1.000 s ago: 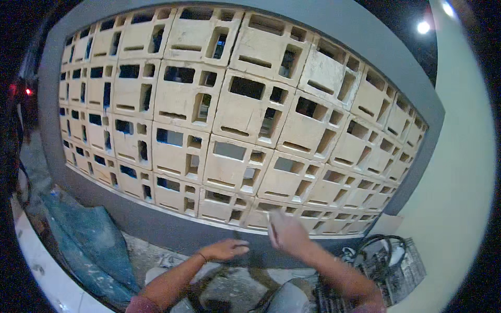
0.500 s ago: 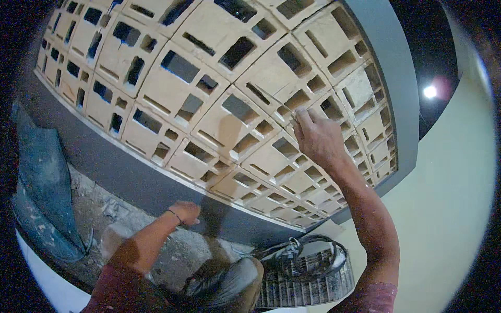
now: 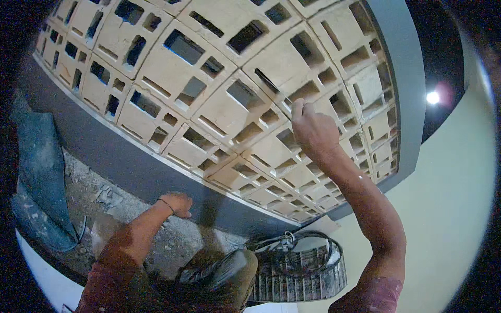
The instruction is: Applying plaster or mortar to the joints of a decorative block wall using a small spatula.
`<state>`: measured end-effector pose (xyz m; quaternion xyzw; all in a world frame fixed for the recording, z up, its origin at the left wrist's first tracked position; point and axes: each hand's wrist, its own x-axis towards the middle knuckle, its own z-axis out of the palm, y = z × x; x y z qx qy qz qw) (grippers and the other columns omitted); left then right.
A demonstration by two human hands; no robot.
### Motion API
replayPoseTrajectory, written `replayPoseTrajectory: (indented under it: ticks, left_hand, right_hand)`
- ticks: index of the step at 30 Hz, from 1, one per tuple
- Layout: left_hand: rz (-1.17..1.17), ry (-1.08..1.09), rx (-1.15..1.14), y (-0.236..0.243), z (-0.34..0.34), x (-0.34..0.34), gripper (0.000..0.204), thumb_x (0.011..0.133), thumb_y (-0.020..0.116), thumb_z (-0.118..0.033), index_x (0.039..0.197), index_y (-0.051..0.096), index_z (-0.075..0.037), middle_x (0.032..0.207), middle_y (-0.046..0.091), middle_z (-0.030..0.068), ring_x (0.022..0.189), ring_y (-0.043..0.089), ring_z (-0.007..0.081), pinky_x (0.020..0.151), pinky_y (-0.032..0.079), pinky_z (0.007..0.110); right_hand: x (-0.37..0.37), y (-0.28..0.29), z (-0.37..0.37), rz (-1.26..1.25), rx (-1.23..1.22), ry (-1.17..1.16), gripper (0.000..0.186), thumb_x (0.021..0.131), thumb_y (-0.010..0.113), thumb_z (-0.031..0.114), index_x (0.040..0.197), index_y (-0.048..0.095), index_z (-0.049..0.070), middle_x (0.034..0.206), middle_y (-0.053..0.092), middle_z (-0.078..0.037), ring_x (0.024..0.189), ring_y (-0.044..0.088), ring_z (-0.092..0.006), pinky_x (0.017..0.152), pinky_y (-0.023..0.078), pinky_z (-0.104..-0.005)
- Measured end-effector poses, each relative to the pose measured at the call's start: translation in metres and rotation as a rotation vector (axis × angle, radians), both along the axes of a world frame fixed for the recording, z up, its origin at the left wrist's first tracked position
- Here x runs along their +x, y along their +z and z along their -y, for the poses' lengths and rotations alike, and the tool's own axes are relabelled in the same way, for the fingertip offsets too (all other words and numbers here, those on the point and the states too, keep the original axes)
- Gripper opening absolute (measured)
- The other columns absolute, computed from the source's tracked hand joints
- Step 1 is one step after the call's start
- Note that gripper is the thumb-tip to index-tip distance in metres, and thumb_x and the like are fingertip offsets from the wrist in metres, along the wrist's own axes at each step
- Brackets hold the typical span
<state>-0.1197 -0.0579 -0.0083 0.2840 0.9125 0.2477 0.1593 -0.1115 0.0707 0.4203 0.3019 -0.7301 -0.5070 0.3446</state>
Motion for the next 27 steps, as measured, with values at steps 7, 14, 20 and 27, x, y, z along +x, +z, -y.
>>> replayPoseTrajectory:
  ticks: [7, 14, 20, 27]
  left_hand:
    - [-0.025, -0.002, -0.092, -0.003, 0.006, 0.001, 0.042, 0.084, 0.074, -0.037, 0.111, 0.073, -0.005, 0.119, 0.070, 0.0177, 0.113, 0.066, 0.0370, 0.095, 0.053, 0.051]
    - [-0.026, 0.008, 0.015, -0.002, 0.004, 0.008, 0.042, 0.082, 0.075, -0.036, 0.110, 0.074, -0.005, 0.115, 0.071, 0.0189, 0.109, 0.067, 0.0370, 0.093, 0.054, 0.050]
    - [-0.014, 0.018, -0.018, 0.010, 0.016, 0.012, 0.038, 0.082, 0.072, -0.033, 0.106, 0.075, -0.004, 0.112, 0.071, 0.0207, 0.108, 0.068, 0.0370, 0.093, 0.054, 0.049]
    - [-0.037, -0.028, -0.052, -0.004, 0.033, 0.017, 0.040, 0.084, 0.072, -0.035, 0.107, 0.073, -0.002, 0.113, 0.070, 0.0217, 0.109, 0.067, 0.0372, 0.093, 0.053, 0.048]
  right_hand:
    - [0.008, 0.005, 0.022, 0.082, -0.151, -0.054, 0.009, 0.089, 0.052, 0.007, 0.088, 0.054, -0.001, 0.077, 0.065, -0.022, 0.067, 0.068, -0.0389, 0.056, 0.055, -0.0472]
    - [0.009, 0.003, 0.028, 0.114, -0.272, -0.135, 0.014, 0.093, 0.055, 0.017, 0.096, 0.056, 0.004, 0.081, 0.066, -0.021, 0.070, 0.066, -0.0420, 0.062, 0.052, -0.0525]
    - [-0.001, -0.030, 0.018, 0.051, -0.294, -0.105, 0.013, 0.089, 0.054, 0.008, 0.093, 0.055, -0.004, 0.078, 0.066, -0.025, 0.069, 0.068, -0.0425, 0.063, 0.055, -0.0517]
    - [-0.001, -0.007, 0.027, 0.240, -0.418, -0.003, 0.015, 0.088, 0.056, 0.012, 0.083, 0.059, -0.002, 0.079, 0.066, -0.022, 0.068, 0.066, -0.0422, 0.061, 0.054, -0.0520]
